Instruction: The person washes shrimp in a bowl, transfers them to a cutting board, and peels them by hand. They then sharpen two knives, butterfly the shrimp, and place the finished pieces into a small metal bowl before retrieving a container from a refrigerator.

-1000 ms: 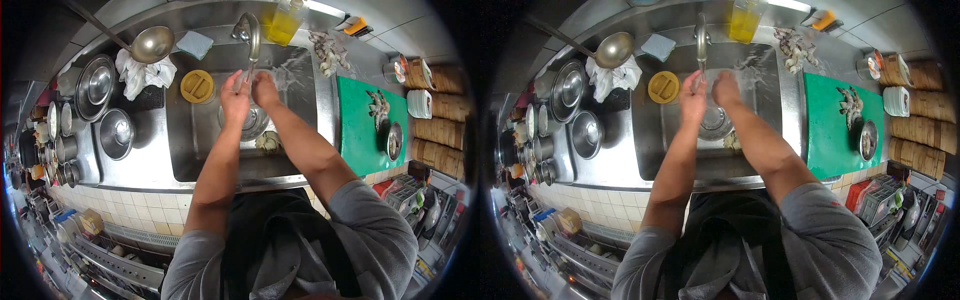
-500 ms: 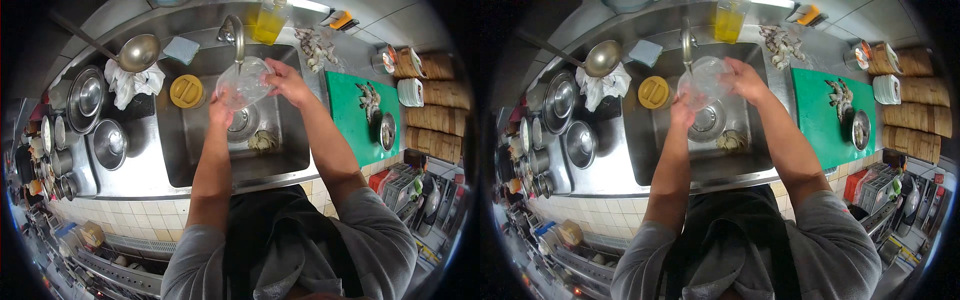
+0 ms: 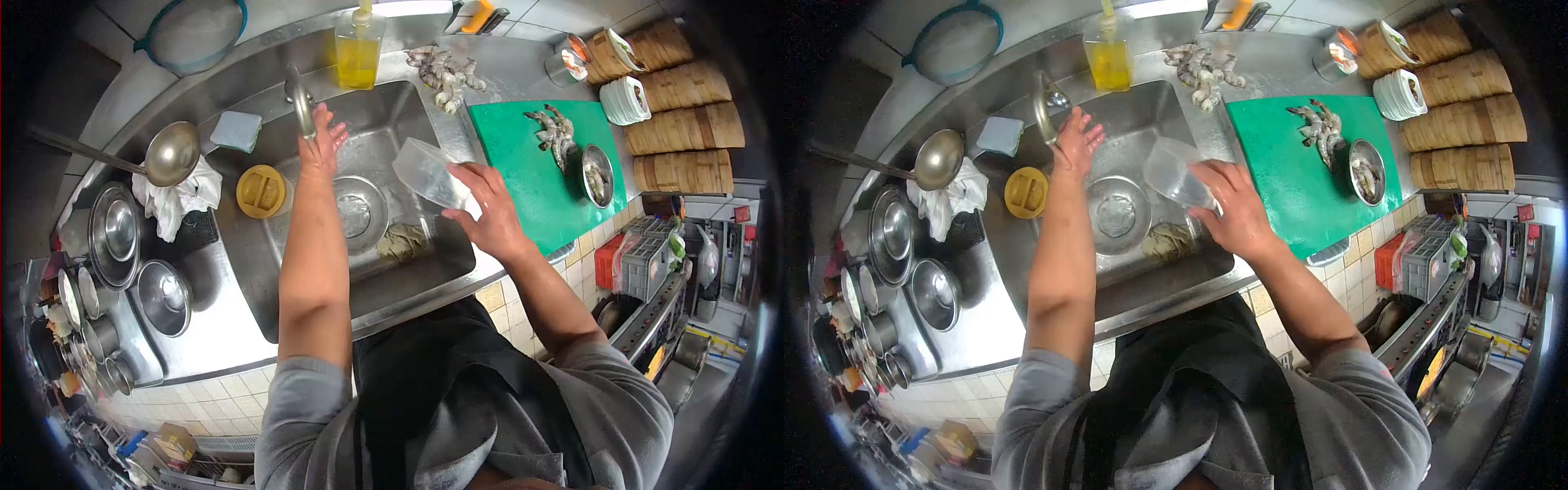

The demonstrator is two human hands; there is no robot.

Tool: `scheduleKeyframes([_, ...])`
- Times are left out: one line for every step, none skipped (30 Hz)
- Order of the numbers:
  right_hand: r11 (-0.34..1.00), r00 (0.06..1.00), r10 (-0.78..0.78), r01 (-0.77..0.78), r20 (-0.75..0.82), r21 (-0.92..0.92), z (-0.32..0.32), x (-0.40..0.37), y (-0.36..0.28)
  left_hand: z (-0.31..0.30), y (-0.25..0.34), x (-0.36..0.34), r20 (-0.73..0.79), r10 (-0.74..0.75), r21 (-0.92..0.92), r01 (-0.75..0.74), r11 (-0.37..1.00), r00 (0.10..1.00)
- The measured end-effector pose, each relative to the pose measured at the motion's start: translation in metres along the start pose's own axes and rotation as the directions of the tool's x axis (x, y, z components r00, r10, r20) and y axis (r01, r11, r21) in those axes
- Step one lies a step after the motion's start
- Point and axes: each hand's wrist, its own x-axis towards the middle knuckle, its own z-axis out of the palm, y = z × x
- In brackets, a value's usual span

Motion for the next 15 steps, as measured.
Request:
scheduleKeyframes([0.999, 0.998, 0.046, -0.046, -0.030, 0.009, -0.003, -0.009, 0.001, 0.003, 0.003, 0.008, 0.003, 0.002, 0.002, -0.002, 1.000, 1.000])
scheduleKeyframes([0.996, 0.996, 0.083, -0.084, -0.026, -0.016, -0.006, -0.017, 0.003, 0.006, 0.006, 0.015, -0.033, -0.057, -0.008, 0.057, 0.998, 0.998])
scheduleKeyframes([0.996, 0.996, 0.083, -0.083, -0.031, -0.017, -0.009, -0.024, 0.005, 0.010, 0.009, 0.022, -0.065, -0.115, -0.019, 0.114, 0.993, 0.991])
scheduleKeyframes([0.994, 0.993, 0.112, -0.113, -0.042, -0.009, -0.013, -0.031, 0.007, 0.015, 0.014, 0.027, -0.060, -0.114, -0.016, 0.113, 0.993, 0.992])
scheduleKeyframes([0.989, 0.988, 0.145, -0.145, -0.053, -0.004, -0.017, -0.038, 0.008, 0.021, 0.019, 0.032, -0.174, -0.097, 0.005, 0.099, 0.995, 0.980])
scheduleKeyframes([0.980, 0.979, 0.200, -0.200, -0.045, -0.005, -0.022, -0.044, 0.008, 0.026, 0.022, 0.034, -0.285, -0.077, 0.027, 0.088, 0.996, 0.956])
scheduleKeyframes([0.978, 0.977, 0.207, -0.208, -0.052, -0.009, -0.027, -0.049, 0.010, 0.028, 0.025, 0.036, -0.275, -0.081, 0.031, 0.093, 0.995, 0.958])
scheduleKeyframes([0.969, 0.968, 0.245, -0.243, -0.059, 0.041, -0.031, -0.054, 0.011, 0.029, 0.027, 0.037, -0.326, -0.054, 0.042, 0.072, 0.997, 0.944])
scheduleKeyframes([0.956, 0.957, 0.284, -0.278, -0.066, 0.092, -0.034, -0.059, 0.013, 0.032, 0.028, 0.038, -0.375, -0.027, 0.055, 0.051, 0.997, 0.927])
scheduleKeyframes([0.947, 0.951, 0.300, -0.286, -0.078, 0.148, -0.036, -0.064, 0.016, 0.042, 0.038, 0.024, -0.442, 0.038, 0.144, 0.030, 0.989, 0.896])
scheduleKeyframes([0.944, 0.946, 0.311, -0.297, -0.090, 0.141, -0.038, -0.069, 0.019, 0.044, 0.033, 0.027, -0.426, 0.033, 0.149, 0.034, 0.988, 0.904])
scheduleKeyframes([0.926, 0.933, 0.349, -0.330, -0.084, 0.185, -0.039, -0.074, 0.022, 0.042, 0.034, 0.031, -0.436, 0.065, 0.147, 0.000, 0.989, 0.898])
scheduleKeyframes([0.904, 0.920, 0.385, -0.360, -0.071, 0.231, -0.041, -0.078, 0.024, 0.037, 0.032, 0.037, -0.451, 0.098, 0.146, -0.035, 0.989, 0.887])
scheduleKeyframes([0.902, 0.917, 0.391, -0.365, -0.076, 0.230, -0.043, -0.081, 0.025, 0.031, 0.028, 0.044, -0.445, 0.096, 0.149, -0.032, 0.988, 0.890])
scheduleKeyframes([0.862, 0.893, 0.445, -0.408, -0.065, 0.303, -0.045, -0.082, 0.025, 0.024, 0.024, 0.051, -0.424, 0.084, 0.105, -0.043, 0.994, 0.902])
